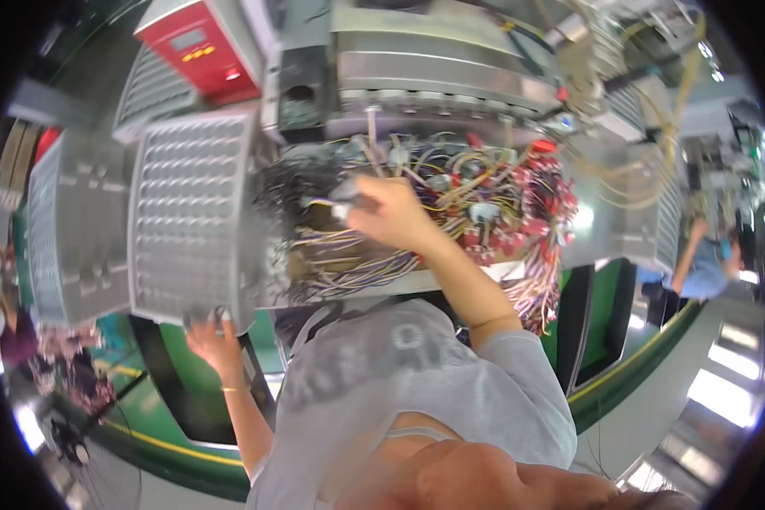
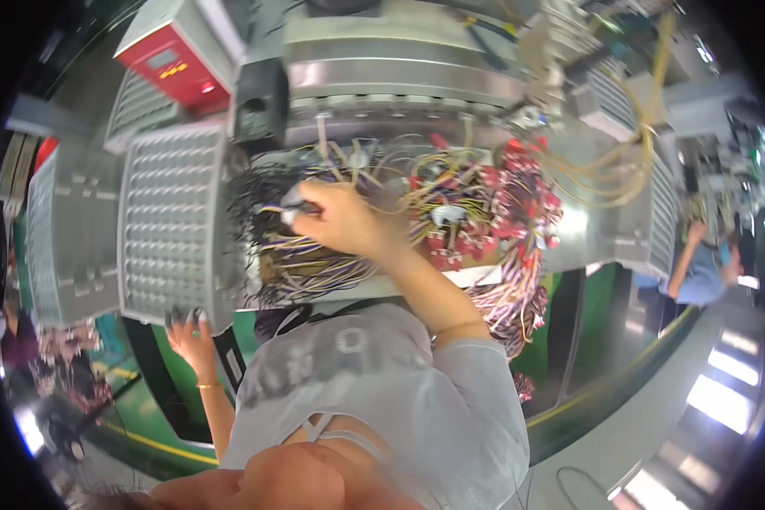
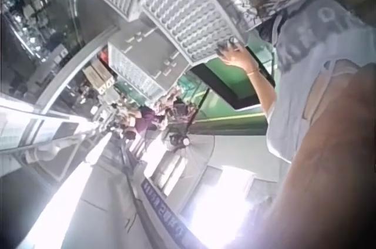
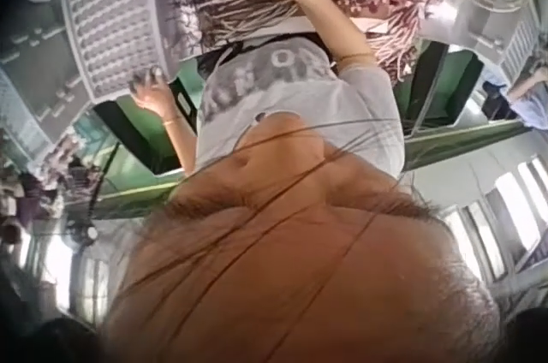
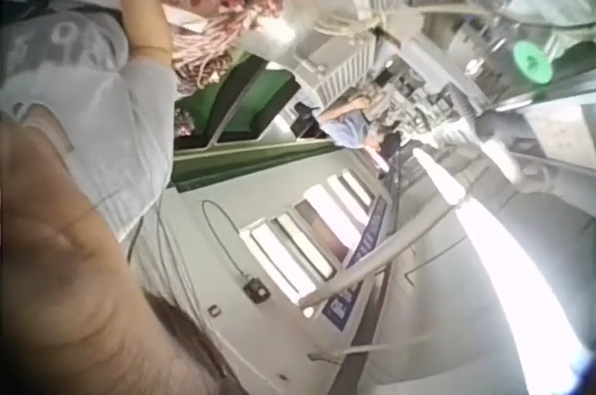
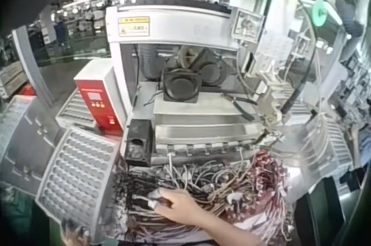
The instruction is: The person assembles wiring harnesses by hand, inserting individual wires into connectors at a manual assembly station.
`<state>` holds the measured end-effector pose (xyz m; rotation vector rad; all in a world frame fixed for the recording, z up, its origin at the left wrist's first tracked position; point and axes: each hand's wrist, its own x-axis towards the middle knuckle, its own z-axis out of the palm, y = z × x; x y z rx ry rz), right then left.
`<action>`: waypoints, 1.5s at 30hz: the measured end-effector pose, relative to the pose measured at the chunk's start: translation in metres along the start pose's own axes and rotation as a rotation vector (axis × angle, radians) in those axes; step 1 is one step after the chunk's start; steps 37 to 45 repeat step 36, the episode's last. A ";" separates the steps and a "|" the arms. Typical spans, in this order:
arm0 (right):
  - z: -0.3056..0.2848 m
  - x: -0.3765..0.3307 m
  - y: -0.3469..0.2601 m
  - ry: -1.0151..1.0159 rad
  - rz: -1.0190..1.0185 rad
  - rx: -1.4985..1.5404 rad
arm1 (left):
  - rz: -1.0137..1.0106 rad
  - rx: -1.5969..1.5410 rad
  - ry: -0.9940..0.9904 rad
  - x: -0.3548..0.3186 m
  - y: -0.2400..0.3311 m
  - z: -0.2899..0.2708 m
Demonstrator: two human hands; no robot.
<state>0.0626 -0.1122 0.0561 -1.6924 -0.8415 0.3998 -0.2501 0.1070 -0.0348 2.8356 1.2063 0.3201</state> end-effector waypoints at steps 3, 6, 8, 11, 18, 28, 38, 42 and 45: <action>-0.004 -0.002 -0.001 0.049 -0.108 -0.069 | -0.043 0.020 -0.130 0.022 0.013 -0.028; -0.008 -0.005 -0.004 0.043 -0.083 -0.067 | -0.083 -0.448 -0.077 0.046 0.023 -0.031; -0.005 -0.008 -0.006 -0.011 -0.112 -0.073 | -0.179 -0.848 -0.155 0.063 0.066 -0.054; 0.000 -0.008 -0.009 0.009 -0.098 0.033 | -0.290 -1.619 -0.401 0.082 0.139 -0.061; -0.007 -0.016 -0.012 0.055 0.025 0.039 | -0.016 -1.731 -0.665 0.087 0.208 -0.038; 0.003 -0.013 -0.006 0.083 0.174 0.177 | 0.043 -1.817 -0.738 0.093 0.214 -0.049; 0.000 -0.014 -0.010 0.074 0.083 0.100 | 0.239 -1.790 -0.630 0.091 0.215 -0.047; 0.000 -0.014 -0.010 0.074 0.083 0.100 | 0.239 -1.790 -0.630 0.091 0.215 -0.047; 0.000 -0.014 -0.010 0.074 0.083 0.100 | 0.239 -1.790 -0.630 0.091 0.215 -0.047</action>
